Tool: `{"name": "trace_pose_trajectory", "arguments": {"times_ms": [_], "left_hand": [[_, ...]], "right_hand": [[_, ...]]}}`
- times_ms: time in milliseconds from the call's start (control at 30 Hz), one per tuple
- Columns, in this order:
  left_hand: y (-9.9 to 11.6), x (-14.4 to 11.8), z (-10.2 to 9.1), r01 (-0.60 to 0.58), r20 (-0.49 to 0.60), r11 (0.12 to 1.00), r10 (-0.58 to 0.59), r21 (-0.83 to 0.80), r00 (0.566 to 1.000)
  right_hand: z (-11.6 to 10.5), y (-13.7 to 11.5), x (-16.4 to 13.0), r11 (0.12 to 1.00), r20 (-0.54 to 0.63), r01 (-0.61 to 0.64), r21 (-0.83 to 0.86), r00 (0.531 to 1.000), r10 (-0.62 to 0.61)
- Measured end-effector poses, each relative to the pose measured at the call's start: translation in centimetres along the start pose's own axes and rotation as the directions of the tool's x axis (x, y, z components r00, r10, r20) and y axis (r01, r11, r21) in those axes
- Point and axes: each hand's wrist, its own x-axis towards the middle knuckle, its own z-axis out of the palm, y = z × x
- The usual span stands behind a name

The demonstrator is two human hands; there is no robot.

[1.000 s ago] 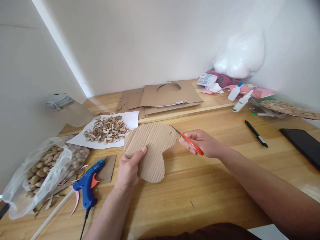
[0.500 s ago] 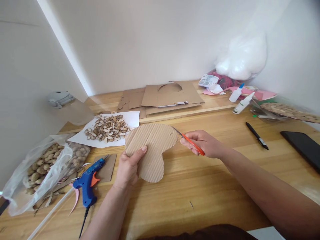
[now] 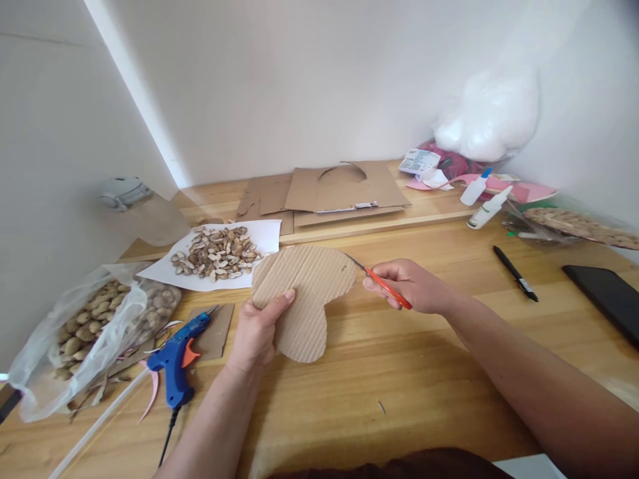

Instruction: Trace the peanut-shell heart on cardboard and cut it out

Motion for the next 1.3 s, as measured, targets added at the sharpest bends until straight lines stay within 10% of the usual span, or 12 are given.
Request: {"name": "trace_pose_trajectory", "arguments": {"times_ms": [1300], "left_hand": [[-0.19,0.08,-0.24,0.021,0.033,0.998,-0.023,0.059,0.999]], "right_hand": [[-0.21,-0.12,0.21,0.996,0.061,-0.002,-0.094,0.998,0.007]]}}
